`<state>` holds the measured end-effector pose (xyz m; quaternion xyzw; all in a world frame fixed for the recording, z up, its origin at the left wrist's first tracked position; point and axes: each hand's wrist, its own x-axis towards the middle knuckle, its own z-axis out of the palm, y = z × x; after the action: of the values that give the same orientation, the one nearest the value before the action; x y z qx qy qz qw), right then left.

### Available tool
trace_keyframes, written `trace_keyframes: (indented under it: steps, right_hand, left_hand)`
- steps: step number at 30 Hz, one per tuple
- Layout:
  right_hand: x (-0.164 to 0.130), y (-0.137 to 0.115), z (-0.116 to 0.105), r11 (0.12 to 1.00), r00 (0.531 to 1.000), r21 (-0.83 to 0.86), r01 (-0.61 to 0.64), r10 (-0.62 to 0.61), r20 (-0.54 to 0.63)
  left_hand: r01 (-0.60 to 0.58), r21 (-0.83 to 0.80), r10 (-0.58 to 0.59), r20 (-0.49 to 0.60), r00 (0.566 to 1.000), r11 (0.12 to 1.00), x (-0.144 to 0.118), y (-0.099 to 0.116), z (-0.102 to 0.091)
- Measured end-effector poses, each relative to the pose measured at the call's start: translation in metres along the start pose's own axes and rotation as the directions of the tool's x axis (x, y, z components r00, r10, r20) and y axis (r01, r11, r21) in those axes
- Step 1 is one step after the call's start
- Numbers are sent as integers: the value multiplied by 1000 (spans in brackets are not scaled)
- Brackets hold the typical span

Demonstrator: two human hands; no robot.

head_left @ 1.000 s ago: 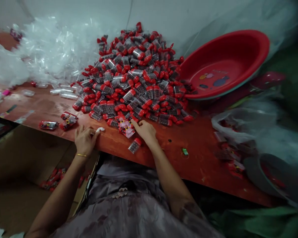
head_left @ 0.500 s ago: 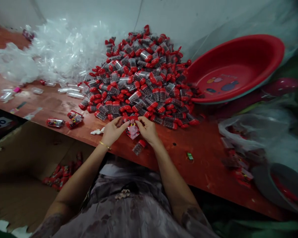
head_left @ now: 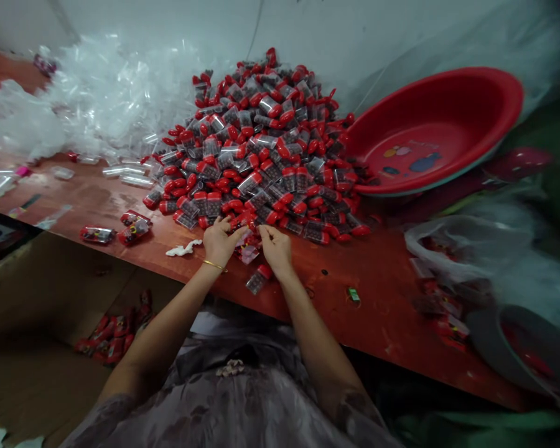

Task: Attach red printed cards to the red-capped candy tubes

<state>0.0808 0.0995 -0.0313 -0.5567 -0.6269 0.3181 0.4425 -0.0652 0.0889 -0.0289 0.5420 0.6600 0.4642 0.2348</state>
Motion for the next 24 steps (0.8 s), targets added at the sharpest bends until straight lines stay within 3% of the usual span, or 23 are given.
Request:
trace_keyframes:
  steps: [3,5,8,12,16,19,24]
  right_hand:
    - [3,5,-5,996,996,74,-54,58,-63]
    - [3,8,-8,988,991,124,-87,98,-89]
    - [-1,8,-9,993,990,79,-92,100,-99]
    - [-3,3,-2,998,998,-31,-54,53,-20]
    - [3,-3,8,998,1000,66,-21,20,8]
    - [8,-2,11,990,1000,137,-18,19,-8]
    - [10,9,-1,986,993,157,-50,66,-102]
  left_hand:
    - [-99,298,118,-48,992,950,6,-7,3]
    - [-155,362,170,-10,985,919,7,-9,4]
    - [-169,325,174,13,985,931,6,-9,5]
    - [-116,190,121,-17,992,975,5,-4,4]
    - [-123,117,126,-18,992,985,8,-4,4]
    - [-145,180,151,-19,988,973,11,-5,5]
    - [-217,419,234,10,972,882,11,-8,7]
